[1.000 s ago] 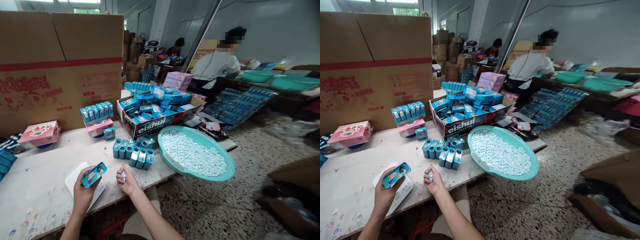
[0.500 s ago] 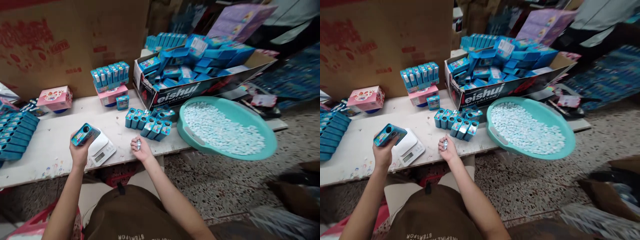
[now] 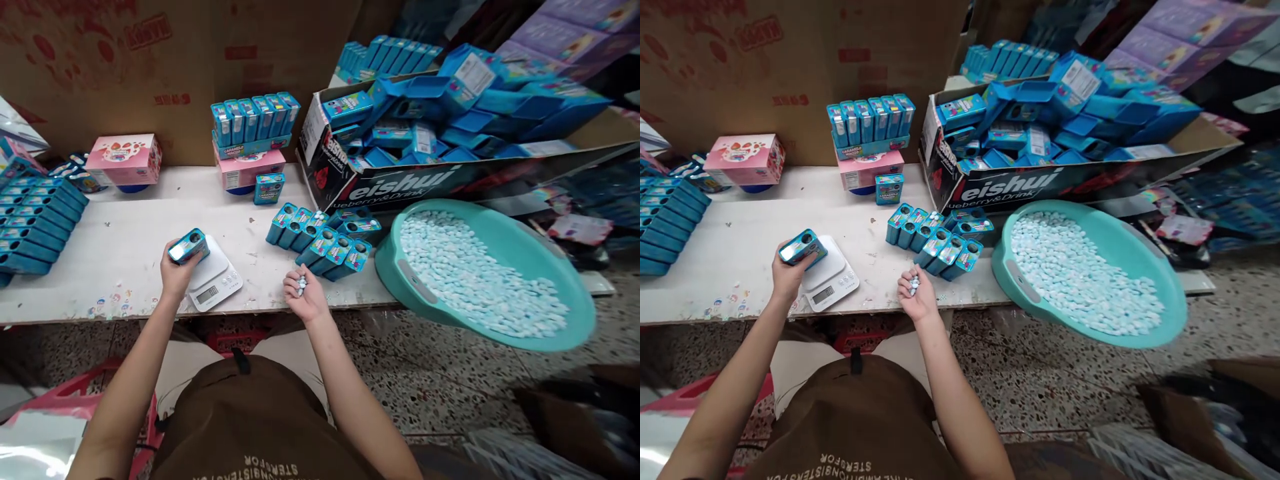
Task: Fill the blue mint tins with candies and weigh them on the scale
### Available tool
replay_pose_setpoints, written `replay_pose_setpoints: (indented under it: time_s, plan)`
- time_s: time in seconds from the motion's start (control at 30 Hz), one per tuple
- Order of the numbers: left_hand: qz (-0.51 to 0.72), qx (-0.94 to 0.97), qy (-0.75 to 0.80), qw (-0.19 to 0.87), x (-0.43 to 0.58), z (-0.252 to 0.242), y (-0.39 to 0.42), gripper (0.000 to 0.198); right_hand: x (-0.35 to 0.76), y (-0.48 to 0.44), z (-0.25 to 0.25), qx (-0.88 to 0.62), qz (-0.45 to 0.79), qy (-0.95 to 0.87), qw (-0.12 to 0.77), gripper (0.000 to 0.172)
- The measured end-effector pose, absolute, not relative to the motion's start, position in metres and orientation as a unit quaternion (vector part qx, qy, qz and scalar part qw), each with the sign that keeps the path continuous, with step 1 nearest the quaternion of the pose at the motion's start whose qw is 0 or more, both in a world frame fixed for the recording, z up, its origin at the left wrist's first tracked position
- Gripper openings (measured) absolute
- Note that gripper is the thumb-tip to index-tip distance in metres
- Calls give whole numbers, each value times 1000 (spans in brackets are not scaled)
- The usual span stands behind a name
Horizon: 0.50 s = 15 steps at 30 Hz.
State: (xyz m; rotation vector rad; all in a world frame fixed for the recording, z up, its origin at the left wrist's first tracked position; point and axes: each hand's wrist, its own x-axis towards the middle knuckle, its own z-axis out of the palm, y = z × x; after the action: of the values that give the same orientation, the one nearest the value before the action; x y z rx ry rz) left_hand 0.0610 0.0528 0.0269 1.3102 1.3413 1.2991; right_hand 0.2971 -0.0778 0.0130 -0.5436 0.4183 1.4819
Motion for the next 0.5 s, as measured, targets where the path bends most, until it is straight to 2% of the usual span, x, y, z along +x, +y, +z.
replay_pose_setpoints:
  time_s: [0.07,0.23,0.3,0.37,0.43,0.5]
  plan:
    - [502,542,530,417,59,25,54,57,299,-81,9,-249,662,184,682,34]
    - [466,653,489,342,25,37,43,81,305,-84,-1,-273,666,182,670,30]
    - [470,666,506,281,8,58,26,71,309,-85,-4,-272,661,190,673,32]
    - [491,649,536,226,-2,93,1,47,311,-85,-6,-275,655,203,675,34]
    - [464,646,567,215,0,134,-29,21,313,-85,-7,-282,651,213,672,35]
    - [406,686,551,247,12,169,-62,17,313,-85,-9,-289,648,215,671,36]
